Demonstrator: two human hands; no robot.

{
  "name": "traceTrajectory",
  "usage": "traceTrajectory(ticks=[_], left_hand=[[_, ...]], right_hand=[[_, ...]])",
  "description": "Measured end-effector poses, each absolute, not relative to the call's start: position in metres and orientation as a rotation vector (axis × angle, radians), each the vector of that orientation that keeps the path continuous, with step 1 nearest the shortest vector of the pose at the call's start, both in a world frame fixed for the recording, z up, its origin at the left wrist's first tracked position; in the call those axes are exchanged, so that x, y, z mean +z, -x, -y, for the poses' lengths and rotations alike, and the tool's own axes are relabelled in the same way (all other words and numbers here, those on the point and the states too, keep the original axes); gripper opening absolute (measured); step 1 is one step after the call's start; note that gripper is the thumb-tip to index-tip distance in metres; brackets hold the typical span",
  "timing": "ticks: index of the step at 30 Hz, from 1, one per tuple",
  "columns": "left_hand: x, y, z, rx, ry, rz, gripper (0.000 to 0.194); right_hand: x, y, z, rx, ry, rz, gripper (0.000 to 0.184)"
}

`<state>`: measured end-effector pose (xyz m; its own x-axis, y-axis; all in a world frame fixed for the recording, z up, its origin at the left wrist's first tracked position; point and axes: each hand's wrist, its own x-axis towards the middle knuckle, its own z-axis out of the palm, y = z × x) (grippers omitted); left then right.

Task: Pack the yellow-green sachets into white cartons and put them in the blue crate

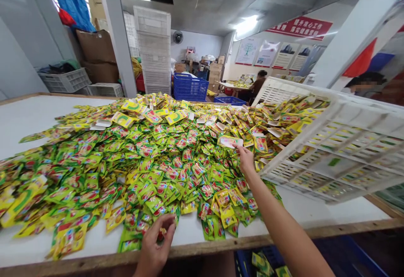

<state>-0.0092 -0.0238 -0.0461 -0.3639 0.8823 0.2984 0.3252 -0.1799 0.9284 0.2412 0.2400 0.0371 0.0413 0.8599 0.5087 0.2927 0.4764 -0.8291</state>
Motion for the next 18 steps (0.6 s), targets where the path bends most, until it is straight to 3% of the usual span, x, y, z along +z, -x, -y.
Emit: traceTrajectory(ticks=[2,9,12,18], left_hand=[[-0.047,0.013,0.023,1.530,-1.332,-1.550,0.023],[-0.051,0.027,0.018,1.496,-1.343,-1.290,0.042],[-0.053,0.027,0.016,1.351,-1.431,-1.316,0.034],[-0.060,0.026,0.020,1.338,-1.255,-1.528,0.029]], right_hand=[[0.037,-0.229,-0.211,0.639,1.038,1.575,0.038],[0.040,-0.165,-0.062,0.500,0.532,2.413,0.020],[0.038,-0.148,-0.034,0.543,0.429,2.533,0.022],[0.024,-0.180,-0.069,0.391,1.032,2.058,0.022]])
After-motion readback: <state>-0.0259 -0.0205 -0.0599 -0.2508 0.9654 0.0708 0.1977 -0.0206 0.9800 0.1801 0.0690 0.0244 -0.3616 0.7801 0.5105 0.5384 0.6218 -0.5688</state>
